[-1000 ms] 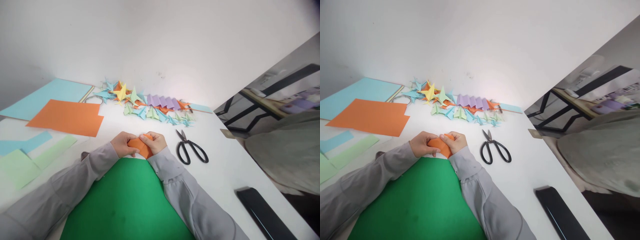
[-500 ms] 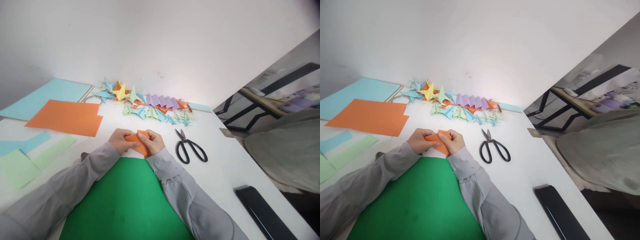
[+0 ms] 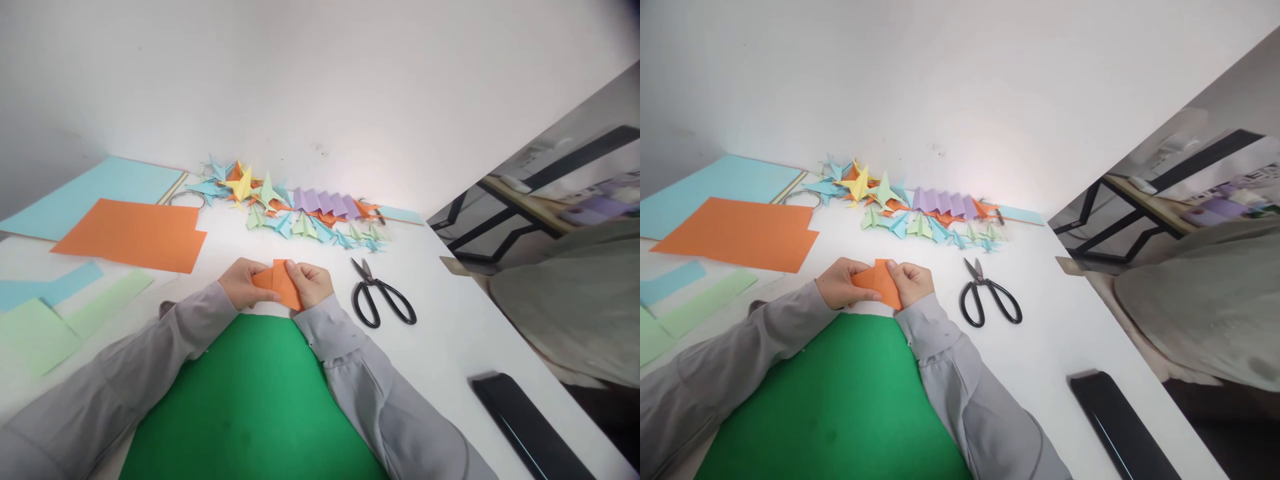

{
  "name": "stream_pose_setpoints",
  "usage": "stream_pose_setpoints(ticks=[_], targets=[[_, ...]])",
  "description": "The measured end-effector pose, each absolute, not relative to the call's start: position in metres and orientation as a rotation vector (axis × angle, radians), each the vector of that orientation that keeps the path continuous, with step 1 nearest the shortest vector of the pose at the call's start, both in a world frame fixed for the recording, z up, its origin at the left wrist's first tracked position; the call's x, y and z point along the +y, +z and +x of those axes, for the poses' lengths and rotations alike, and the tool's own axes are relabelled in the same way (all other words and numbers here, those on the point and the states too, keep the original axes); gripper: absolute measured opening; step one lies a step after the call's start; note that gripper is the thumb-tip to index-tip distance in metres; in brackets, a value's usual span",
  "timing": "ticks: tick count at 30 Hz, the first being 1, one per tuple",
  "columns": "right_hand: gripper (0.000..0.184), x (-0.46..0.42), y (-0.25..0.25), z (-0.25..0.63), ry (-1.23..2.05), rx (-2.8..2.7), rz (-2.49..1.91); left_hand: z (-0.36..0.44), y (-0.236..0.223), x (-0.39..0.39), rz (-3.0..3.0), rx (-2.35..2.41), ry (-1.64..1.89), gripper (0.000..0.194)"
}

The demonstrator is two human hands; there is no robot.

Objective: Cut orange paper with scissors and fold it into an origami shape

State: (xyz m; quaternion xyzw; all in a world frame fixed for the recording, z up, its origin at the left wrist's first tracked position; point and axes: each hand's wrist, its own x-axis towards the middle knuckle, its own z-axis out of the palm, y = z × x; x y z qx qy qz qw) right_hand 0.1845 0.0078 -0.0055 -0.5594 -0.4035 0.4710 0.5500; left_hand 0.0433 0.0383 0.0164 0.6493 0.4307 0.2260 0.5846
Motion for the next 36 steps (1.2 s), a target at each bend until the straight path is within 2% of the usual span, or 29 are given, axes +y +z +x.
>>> stream_pose_setpoints(ticks=[18, 25, 33, 36], targets=[[0.051, 0.011, -0.010, 0.186, 0.955, -1.025, -1.392, 0.042, 0.019, 0.039, 1.510, 0.988, 0.494, 0.029], [0.053, 0.011, -0.010, 0.187, 1.076, -0.940, -1.347, 0.041, 0.020, 0.037, 1.513, 0.988, 0.525, 0.030], [0.047, 0.007, -0.006, 0.185, 1.016, -1.079, -1.343, 0.043, 0.012, 0.043, 1.245, 0.900, 0.822, 0.044], [0.035, 0.006, -0.008, 0.183, 0.944, -1.136, -1.315, 0.042, 0.008, 0.046, 1.219, 0.888, 0.882, 0.040]])
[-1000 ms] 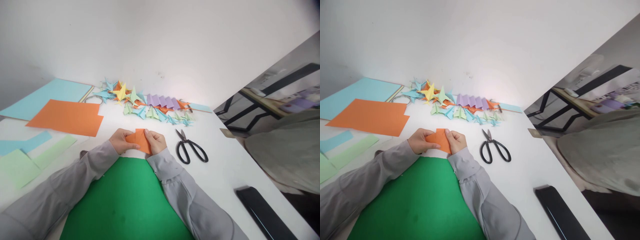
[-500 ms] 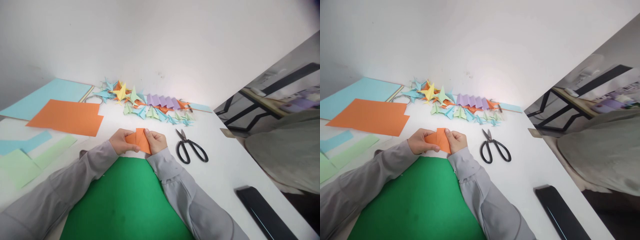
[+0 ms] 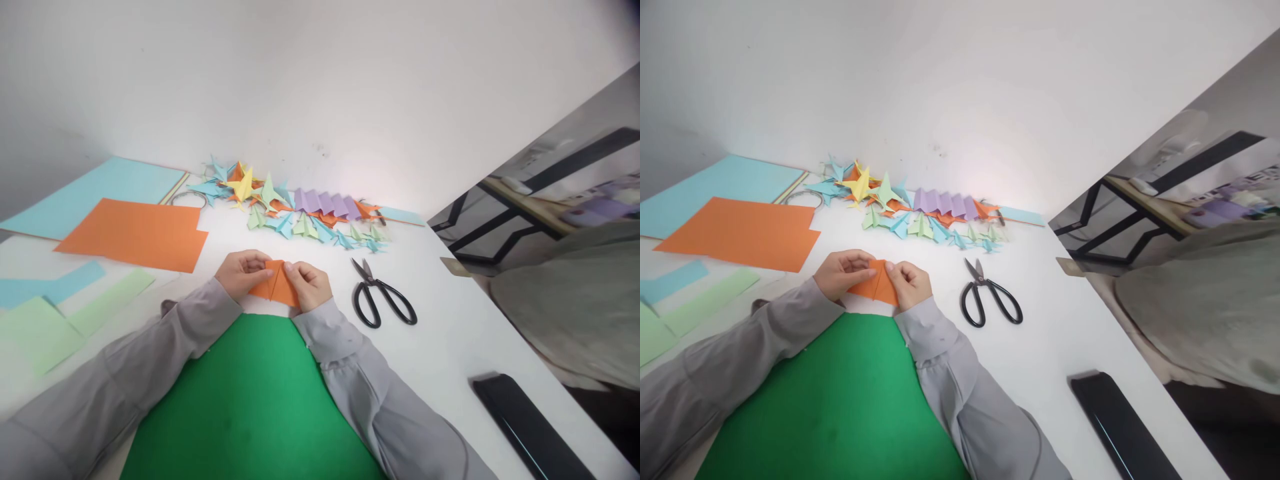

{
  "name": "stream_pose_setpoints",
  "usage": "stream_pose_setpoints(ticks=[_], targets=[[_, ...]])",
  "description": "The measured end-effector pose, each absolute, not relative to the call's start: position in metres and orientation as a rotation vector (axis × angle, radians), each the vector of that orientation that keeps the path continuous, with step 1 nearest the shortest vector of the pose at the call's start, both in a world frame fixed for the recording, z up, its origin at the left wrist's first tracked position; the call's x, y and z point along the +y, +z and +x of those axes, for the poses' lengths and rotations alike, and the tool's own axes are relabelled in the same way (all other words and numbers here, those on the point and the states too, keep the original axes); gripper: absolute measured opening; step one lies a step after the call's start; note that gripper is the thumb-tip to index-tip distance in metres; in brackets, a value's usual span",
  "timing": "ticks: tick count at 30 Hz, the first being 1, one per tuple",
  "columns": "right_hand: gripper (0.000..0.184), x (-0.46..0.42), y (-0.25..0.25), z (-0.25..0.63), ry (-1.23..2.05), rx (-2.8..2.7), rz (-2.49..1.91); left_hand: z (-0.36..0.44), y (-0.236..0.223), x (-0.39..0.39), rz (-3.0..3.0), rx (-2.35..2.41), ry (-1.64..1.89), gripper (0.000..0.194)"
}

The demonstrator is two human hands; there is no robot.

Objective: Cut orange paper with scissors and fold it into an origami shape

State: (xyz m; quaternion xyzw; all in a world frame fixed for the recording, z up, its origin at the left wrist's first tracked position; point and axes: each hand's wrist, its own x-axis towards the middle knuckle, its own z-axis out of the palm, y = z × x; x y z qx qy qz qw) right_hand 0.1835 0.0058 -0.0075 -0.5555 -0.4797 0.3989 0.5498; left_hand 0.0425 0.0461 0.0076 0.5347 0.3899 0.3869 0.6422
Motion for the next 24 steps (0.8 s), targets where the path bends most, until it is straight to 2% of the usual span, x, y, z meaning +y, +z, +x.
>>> stream_pose_setpoints(ticks=[3, 7, 12, 19, 24], targets=[[0.020, 0.006, -0.010, 0.183, 0.962, -1.084, -1.154, 0.040, 0.005, 0.048, 1.250, 0.916, 0.925, 0.041], [0.023, 0.008, -0.015, 0.185, 0.993, -1.076, -0.983, 0.038, 0.001, 0.049, 1.313, 0.870, 0.976, 0.046], [0.013, 0.011, -0.018, 0.190, 0.956, -1.111, -1.100, 0.040, 0.000, 0.049, 1.394, 0.911, 1.010, 0.028], [0.018, 0.012, -0.021, 0.194, 0.984, -1.106, -1.143, 0.039, 0.001, 0.049, 1.401, 0.940, 0.984, 0.019], [0.018, 0.014, -0.024, 0.193, 0.963, -1.106, -1.147, 0.037, -0.002, 0.053, 1.381, 0.844, 0.993, 0.023]])
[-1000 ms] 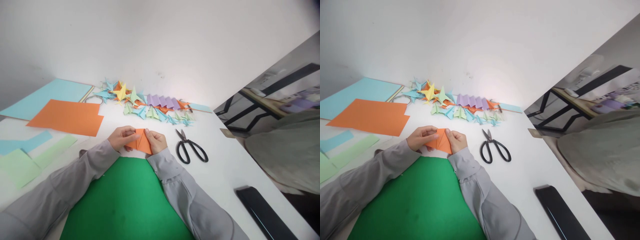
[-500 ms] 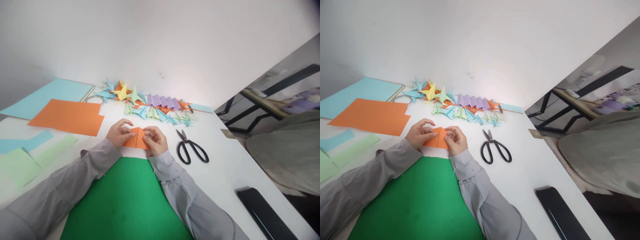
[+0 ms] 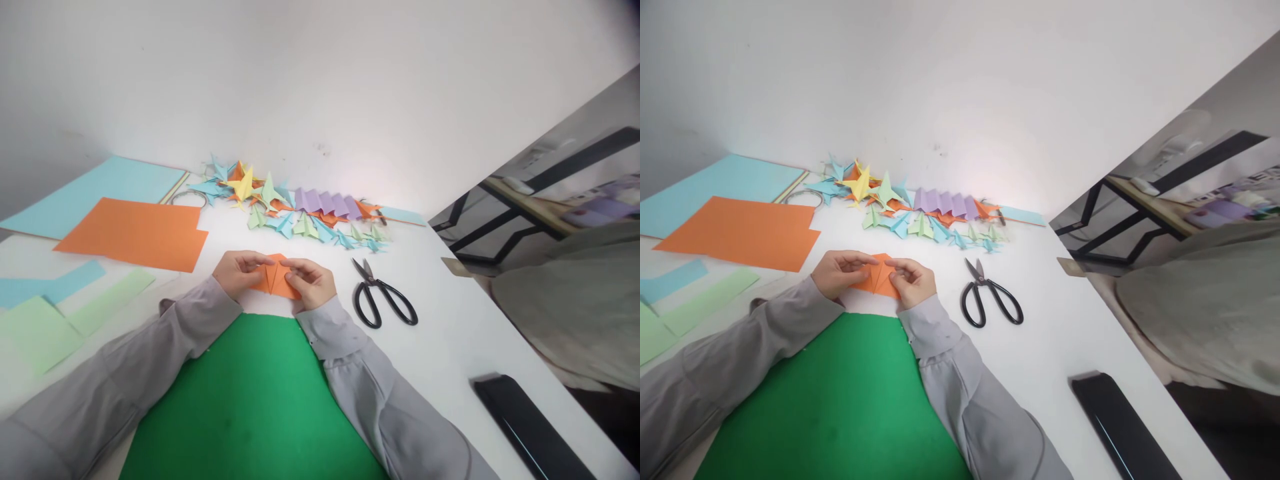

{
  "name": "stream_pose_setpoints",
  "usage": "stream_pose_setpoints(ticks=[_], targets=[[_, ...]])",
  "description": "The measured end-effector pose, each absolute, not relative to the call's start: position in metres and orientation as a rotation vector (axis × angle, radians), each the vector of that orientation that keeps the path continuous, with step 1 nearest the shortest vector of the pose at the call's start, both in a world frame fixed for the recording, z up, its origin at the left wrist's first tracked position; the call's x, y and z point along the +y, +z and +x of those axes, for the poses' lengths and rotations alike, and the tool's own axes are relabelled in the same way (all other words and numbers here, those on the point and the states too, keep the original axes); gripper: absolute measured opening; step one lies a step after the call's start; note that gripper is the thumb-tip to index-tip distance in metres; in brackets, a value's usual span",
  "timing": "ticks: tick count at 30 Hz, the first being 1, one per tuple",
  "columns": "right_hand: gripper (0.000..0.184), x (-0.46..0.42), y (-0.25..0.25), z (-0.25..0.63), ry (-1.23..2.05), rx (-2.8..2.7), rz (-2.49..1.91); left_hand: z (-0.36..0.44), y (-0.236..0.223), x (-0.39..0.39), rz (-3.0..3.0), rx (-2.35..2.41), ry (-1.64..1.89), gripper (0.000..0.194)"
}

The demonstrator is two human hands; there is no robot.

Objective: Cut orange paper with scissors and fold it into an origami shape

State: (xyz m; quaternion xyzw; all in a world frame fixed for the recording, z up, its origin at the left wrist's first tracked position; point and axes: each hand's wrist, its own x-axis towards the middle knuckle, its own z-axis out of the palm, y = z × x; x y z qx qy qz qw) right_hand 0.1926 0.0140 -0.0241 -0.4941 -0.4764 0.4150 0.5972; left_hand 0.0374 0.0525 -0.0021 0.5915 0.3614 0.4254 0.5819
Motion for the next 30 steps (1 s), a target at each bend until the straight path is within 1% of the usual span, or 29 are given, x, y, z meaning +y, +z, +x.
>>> stream_pose_setpoints(ticks=[9, 14, 23, 30], targets=[[0.014, 0.014, -0.025, 0.190, 0.990, -1.069, -1.129, 0.039, -0.005, 0.052, 1.366, 0.802, 1.011, 0.034], [0.018, 0.014, -0.025, 0.189, 1.036, -1.029, -1.099, 0.038, -0.009, 0.053, 1.357, 0.795, 0.980, 0.041], [0.028, 0.012, -0.021, 0.188, 1.058, -1.011, -1.128, 0.039, 0.002, 0.050, 1.259, 0.948, 0.948, 0.038], [0.021, 0.009, -0.013, 0.187, 1.124, -0.945, -1.143, 0.039, 0.008, 0.045, 1.303, 1.082, 0.926, 0.020]])
